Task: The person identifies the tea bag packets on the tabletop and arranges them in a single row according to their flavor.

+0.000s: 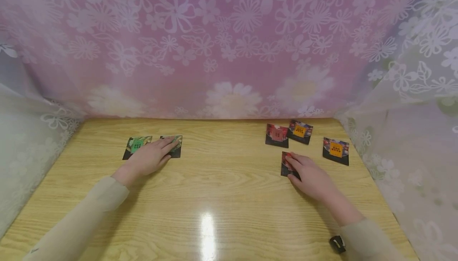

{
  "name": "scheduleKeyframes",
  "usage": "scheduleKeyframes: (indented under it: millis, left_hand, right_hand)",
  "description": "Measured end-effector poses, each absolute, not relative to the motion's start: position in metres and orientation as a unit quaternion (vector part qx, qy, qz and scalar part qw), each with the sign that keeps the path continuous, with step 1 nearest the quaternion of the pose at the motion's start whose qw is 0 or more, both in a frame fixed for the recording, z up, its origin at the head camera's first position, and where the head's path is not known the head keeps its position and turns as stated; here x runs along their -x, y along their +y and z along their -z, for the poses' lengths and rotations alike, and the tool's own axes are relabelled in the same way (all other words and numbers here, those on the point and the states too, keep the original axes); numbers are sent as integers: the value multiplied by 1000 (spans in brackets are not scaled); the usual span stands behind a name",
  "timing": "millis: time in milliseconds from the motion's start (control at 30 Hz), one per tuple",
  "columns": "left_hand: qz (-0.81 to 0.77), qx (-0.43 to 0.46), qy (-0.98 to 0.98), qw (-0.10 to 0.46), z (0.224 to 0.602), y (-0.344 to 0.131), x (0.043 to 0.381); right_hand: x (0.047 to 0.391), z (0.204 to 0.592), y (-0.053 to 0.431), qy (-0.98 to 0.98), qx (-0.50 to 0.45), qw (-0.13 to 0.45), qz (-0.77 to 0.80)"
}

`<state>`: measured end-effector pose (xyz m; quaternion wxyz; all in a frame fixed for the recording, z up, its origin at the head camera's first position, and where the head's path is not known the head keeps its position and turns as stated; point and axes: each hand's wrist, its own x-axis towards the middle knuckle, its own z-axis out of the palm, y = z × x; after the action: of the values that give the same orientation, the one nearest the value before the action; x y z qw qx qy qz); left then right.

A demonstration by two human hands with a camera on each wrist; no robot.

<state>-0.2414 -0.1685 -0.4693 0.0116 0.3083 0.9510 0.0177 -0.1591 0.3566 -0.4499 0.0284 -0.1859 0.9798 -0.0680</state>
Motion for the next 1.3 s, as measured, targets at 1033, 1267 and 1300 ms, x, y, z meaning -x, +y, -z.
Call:
scheduleKeyframes:
  millis: [1033,1267,1300]
  left_hand:
    - [-21,-300,954,21,473,-170,246]
    - [-21,-301,953,21,472,-169,245]
    - [-22,-301,953,21,473,-169,245]
  right_hand:
    - [208,455,243,965,239,42,97]
    - [220,455,214,960,253,49,108]
    - [222,456,211,959,256,47,109]
